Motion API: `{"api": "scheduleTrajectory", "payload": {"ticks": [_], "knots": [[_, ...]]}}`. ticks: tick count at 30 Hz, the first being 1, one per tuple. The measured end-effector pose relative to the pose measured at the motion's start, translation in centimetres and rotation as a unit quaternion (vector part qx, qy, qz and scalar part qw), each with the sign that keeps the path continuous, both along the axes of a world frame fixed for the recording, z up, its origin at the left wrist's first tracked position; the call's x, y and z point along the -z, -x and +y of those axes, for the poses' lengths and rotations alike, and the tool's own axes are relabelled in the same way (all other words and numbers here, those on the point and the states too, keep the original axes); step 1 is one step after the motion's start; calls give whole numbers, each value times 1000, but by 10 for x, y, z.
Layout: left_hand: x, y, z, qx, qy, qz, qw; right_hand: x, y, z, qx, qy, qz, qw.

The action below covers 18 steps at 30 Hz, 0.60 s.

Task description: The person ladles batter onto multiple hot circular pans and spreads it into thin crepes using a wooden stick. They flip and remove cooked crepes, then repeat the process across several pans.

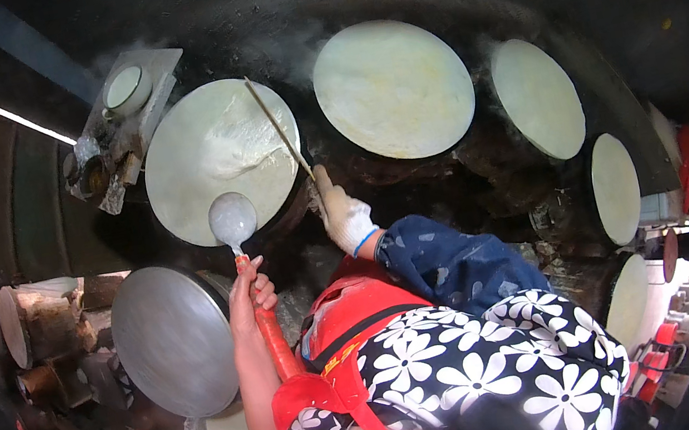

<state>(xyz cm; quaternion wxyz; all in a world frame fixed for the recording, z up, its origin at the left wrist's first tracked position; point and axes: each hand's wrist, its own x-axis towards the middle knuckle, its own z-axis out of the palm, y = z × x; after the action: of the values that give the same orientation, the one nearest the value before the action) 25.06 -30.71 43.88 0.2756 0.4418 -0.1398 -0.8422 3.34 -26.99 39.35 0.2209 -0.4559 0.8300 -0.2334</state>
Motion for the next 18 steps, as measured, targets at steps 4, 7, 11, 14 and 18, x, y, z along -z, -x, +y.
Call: {"api": "scheduleTrajectory", "payload": {"ticks": [4, 7, 11, 14, 18], "knots": [[1, 13, -27, -22, 19, -31, 999, 8, -39, 5, -83, 34, -30, 996], [6, 4, -56, -77, 61, -57, 993, -9, -44, -26, -184, 28, -28, 982], [14, 14, -101, -103, 95, -90, 986, -10, -9, -57, -107, 13, 33, 994], [9, 10, -111, -113, 86, -103, 985, -8, -5, -61, -179, 29, 14, 983], [2, 0, -102, -82, 60, -93, 990, -18, -13, -27, -287, 58, -4, 956]]}}
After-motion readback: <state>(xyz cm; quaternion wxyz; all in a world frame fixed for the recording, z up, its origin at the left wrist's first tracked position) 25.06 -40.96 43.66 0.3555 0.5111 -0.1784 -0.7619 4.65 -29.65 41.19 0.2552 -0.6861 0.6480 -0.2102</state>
